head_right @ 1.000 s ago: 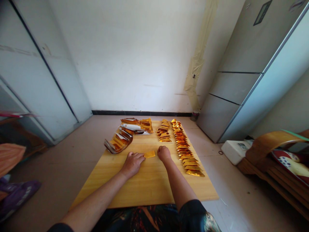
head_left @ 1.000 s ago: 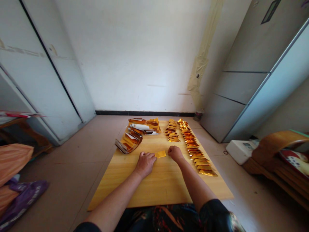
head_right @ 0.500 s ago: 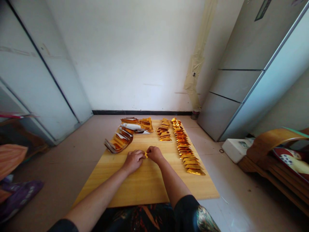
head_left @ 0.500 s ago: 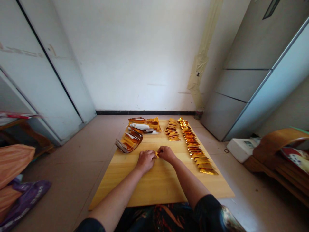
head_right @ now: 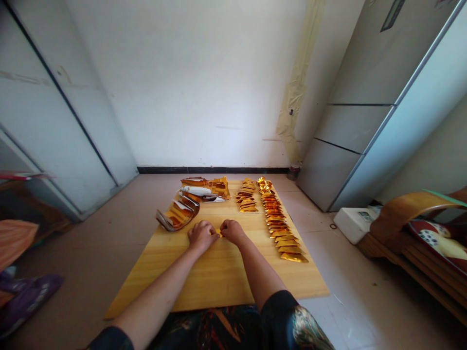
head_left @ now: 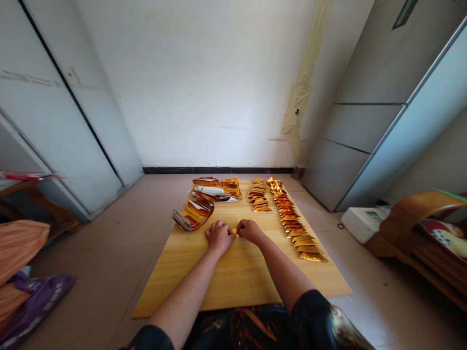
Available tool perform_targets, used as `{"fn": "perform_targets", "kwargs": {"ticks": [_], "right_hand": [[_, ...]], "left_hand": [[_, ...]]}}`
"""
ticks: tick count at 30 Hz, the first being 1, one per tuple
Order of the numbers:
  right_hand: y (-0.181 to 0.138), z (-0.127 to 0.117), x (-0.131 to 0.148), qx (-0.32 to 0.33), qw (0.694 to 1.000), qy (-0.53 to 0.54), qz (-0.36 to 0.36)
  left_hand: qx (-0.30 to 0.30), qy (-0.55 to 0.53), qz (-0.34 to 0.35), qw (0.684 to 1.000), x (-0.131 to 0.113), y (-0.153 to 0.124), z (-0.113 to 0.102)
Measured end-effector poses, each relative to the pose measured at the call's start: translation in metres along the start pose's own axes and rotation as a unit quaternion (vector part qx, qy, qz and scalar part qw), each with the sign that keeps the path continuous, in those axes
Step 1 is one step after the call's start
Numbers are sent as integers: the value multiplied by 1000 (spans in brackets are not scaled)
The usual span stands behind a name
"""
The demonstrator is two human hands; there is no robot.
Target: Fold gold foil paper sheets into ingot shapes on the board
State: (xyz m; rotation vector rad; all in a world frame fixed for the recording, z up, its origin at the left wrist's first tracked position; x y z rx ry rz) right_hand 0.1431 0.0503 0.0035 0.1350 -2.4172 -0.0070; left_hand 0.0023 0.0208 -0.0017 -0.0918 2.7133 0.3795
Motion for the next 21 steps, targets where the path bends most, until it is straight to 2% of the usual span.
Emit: {"fn": "perform_targets", "kwargs": {"ticks": [6,21], "right_hand": [[1,1,-3,-4,1000,3,-11],[3,2,-7,1,1000,19,-11]], "left_hand": [[20,10,-25,999,2,1,3],[41,-21,-18,999,20,5,0]]}}
Point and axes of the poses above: each hand's wrist, its own y-axis towards the middle knuckle, its own z-axis out of the palm, x = y × z, the point moved 1 cm from there along y, towards the middle knuckle, and after that the axes turned 12 degrees about -x, right-handed, at the moved point
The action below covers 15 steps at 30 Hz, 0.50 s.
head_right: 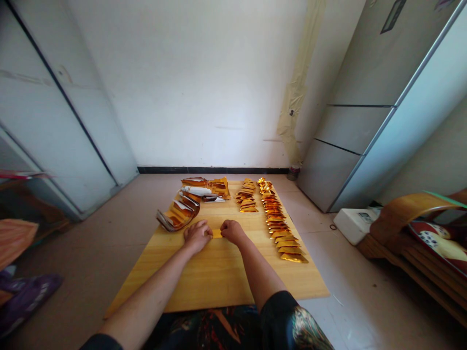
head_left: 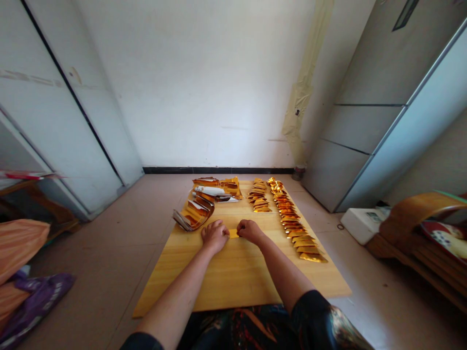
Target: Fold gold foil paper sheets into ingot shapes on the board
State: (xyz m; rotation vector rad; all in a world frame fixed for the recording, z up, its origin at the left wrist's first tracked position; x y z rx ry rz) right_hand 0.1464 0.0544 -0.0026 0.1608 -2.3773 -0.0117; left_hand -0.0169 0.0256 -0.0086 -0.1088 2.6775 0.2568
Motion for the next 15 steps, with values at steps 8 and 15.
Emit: {"fn": "perform_targets", "kwargs": {"ticks": [8,15], "right_hand": [[0,-1,2,-2,1000,-18,-14],[-1,-3,3,1,999,-30,-10]], "left_hand": [[21,-13,11,1000,4,-1,-6],[36,-17,21,999,8,-1,-6]]}}
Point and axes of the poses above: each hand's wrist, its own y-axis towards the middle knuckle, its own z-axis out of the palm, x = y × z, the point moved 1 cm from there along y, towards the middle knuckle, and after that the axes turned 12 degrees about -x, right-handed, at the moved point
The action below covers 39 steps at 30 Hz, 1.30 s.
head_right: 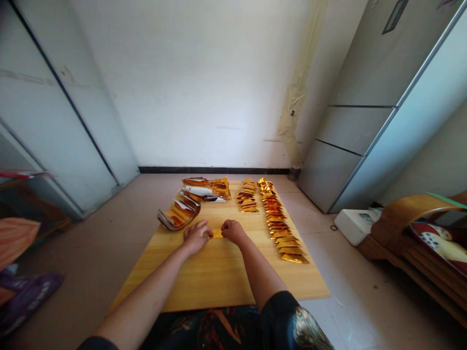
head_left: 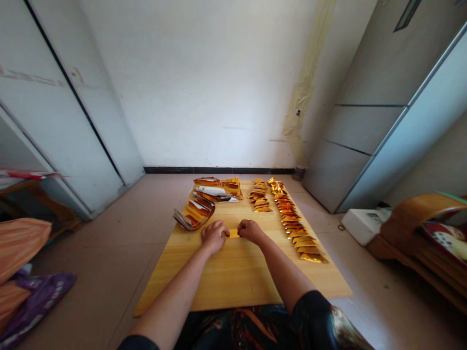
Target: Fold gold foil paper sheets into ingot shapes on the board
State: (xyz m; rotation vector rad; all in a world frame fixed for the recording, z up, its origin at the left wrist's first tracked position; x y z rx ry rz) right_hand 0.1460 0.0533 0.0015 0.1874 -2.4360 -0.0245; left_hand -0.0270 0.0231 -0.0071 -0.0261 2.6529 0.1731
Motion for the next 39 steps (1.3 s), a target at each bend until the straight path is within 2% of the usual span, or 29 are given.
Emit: {"fn": "perform_targets", "kwargs": {"ticks": [3,7,10,15,18,25,28,33,39], "right_hand": [[0,0,0,-3,1000,8,6],[-1,0,0,2,1000,17,13],[-1,0,0,1,1000,20,12],[-6,3,-5,-14,998,57,-6],[-14,8,-9,-53,994,95,-28],[-29,9,-21,-198,963,150,-103],[-32,5,-23,-228,950,150,-149],[-38,2,-24,-212,953,119,-179],[-42,3,-25,-195,963,72,-173]], "left_hand": [[1,-11,2,1000,3,0,0],[-41,-31,-16,999,2,-1,0],[-62,-11,1,998,-2,-4,2],[-65,23,23,997,-6,-7,5],[-81,18,29,996,-5,-8,6],[-151,-5,72,986,-3,-14,12],[-175,-16,95,980,-4,-16,13],[-180,-28,120,976,-5,-17,12],[-165,-40,137,976,-5,-17,10]]}}
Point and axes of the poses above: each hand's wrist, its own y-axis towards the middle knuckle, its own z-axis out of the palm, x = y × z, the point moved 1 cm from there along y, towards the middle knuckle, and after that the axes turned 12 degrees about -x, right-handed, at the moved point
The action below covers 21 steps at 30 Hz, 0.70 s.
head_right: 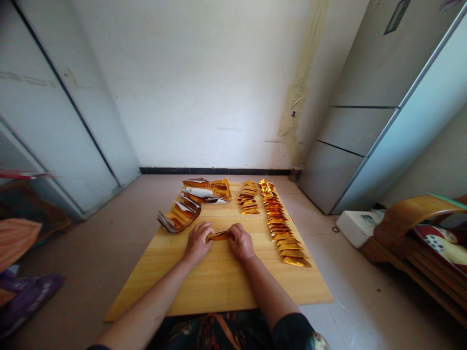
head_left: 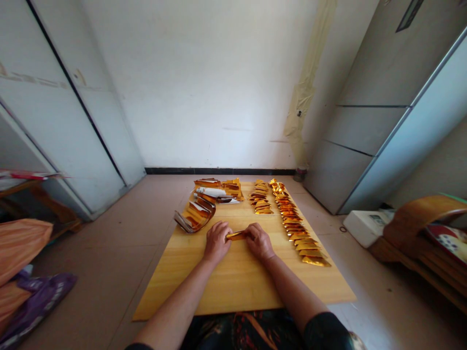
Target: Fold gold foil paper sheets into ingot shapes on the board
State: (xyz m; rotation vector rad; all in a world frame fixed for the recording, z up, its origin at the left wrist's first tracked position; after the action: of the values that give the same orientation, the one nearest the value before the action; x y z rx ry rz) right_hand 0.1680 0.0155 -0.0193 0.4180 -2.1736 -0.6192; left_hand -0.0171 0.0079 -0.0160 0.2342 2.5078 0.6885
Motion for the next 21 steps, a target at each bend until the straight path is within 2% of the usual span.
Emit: {"fn": "perform_targets", "kwargs": {"ticks": [12,17,21], "right_hand": [[-3,1,4,36,993,-115,4],[-4,-3,8,57,990,-132,-2],[-4,-7,8,78,991,-105,11]], "left_hand": [[-4,-11,30,999,-2,-2,-2],[8,6,13,1000,0,-2,0],[27,16,-14,999,-1,-2,-2]]}}
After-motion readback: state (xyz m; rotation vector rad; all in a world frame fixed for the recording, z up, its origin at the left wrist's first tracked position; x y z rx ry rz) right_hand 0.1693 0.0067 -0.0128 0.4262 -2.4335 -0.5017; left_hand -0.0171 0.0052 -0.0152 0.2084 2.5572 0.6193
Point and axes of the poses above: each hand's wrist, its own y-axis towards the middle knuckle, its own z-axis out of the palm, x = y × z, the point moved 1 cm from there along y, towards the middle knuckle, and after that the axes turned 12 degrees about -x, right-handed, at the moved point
